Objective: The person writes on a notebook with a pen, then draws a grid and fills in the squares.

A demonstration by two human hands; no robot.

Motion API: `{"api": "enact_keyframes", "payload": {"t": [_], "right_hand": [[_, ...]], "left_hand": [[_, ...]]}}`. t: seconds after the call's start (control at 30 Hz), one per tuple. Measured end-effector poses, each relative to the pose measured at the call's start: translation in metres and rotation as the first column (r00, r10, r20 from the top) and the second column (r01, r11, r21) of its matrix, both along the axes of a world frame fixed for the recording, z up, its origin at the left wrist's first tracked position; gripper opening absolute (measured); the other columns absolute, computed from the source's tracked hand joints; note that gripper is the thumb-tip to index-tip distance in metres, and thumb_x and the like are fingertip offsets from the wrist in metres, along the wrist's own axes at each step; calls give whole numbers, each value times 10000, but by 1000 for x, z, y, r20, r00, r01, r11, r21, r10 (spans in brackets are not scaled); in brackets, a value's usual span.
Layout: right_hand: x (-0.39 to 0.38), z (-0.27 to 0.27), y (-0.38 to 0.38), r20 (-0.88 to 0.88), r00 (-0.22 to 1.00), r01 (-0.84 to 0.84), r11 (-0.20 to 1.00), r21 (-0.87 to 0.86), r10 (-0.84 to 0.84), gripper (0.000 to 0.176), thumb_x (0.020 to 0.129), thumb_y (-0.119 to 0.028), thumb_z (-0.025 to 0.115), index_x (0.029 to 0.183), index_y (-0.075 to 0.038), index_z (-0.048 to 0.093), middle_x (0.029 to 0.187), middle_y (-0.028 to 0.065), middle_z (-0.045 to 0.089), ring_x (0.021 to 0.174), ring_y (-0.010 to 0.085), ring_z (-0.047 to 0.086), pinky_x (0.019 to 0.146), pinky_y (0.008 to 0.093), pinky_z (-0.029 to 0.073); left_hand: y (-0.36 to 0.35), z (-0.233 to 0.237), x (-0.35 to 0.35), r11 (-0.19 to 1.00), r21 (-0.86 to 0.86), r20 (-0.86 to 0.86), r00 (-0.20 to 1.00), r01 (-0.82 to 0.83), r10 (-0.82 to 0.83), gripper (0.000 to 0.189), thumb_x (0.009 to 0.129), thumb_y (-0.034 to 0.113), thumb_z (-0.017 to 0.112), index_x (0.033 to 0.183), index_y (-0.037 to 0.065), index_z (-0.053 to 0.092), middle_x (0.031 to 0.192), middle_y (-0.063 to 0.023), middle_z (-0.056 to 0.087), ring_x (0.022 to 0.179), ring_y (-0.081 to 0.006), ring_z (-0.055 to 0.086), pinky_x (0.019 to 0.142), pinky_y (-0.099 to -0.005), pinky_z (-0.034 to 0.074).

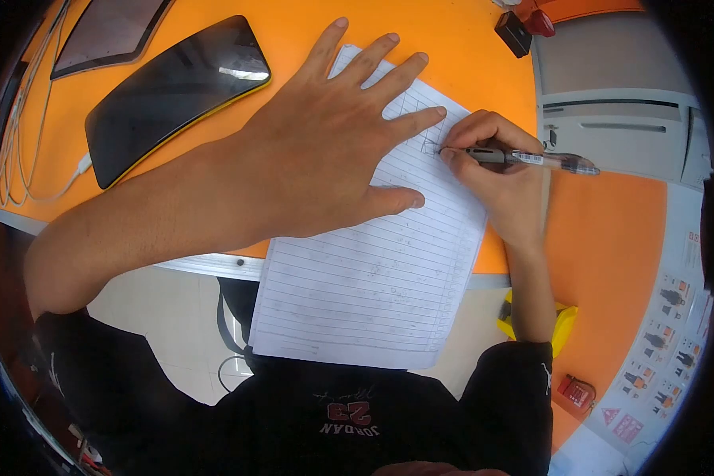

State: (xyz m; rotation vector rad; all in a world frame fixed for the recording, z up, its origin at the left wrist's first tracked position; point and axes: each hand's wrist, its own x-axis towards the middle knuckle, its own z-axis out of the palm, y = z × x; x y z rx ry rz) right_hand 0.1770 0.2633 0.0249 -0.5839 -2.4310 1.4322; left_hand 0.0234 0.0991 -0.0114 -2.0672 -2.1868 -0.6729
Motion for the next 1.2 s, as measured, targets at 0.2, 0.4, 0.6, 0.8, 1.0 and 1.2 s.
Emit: {"api": "enact_keyframes", "payload": {"t": [0.2, 0.4, 0.6, 0.8, 1.0, 1.2], "right_hand": [[0, -2, 1, -10, 1000, -6, 1000, -22, 5, 72, 802, 0, 740, 842, -40, 696, 864, 29, 703, 797, 72, 619, 736, 202, 489], [0, -1, 0, 1, 1000, 8, 1000, 14, -8, 85, 806, -6, 751, 878, -34, 714, 889, 46, 713, 810, 90, 639, 756, 213, 509], [-1, -1, 0, -8, 1000, 6, 1000, 27, -6, 90, 813, -11, 760, 890, -34, 721, 895, 49, 717, 820, 96, 646, 767, 221, 519], [-1, -1, 0, 1, 1000, 12, 1000, 25, -12, 93, 814, -10, 761, 896, -32, 724, 898, 53, 719, 822, 101, 648, 765, 221, 521], [-2, -1, -2, -9, 1000, 3, 1000, 18, -3, 95, 812, -4, 759, 896, -31, 726, 902, 56, 722, 828, 106, 655, 769, 226, 529], [-2, 0, -2, 3, 1000, -9, 1000, 7, 8, 99, 808, 0, 758, 898, -27, 727, 914, 63, 725, 841, 113, 663, 792, 235, 538]], "left_hand": [[0, -1, 0, 1000, 3, 4, 1000, -3, 3, 668, 858, 559, 706, 1401, 186, 595, 1556, -163, 423, 1468, -375, 334, 1215, -579, 176], [0, -1, 0, 1000, 13, 11, 1000, 0, 0, 668, 859, 560, 704, 1400, 183, 596, 1557, -164, 421, 1468, -374, 333, 1215, -576, 177], [-1, -1, 0, 1000, 13, 7, 1000, 4, -4, 672, 858, 561, 705, 1398, 177, 598, 1554, -165, 423, 1464, -375, 338, 1215, -573, 178], [-1, 0, 0, 1000, 10, 9, 1000, 7, -7, 668, 860, 560, 703, 1396, 174, 600, 1552, -168, 424, 1461, -373, 343, 1212, -572, 187], [-1, 0, 0, 1000, 5, 8, 1000, 3, -3, 672, 859, 561, 705, 1400, 177, 596, 1553, -166, 424, 1462, -374, 344, 1213, -575, 184], [0, -1, 0, 1000, 13, 3, 1000, 2, -2, 671, 857, 559, 708, 1398, 177, 599, 1553, -167, 424, 1458, -376, 349, 1213, -574, 184]]}}
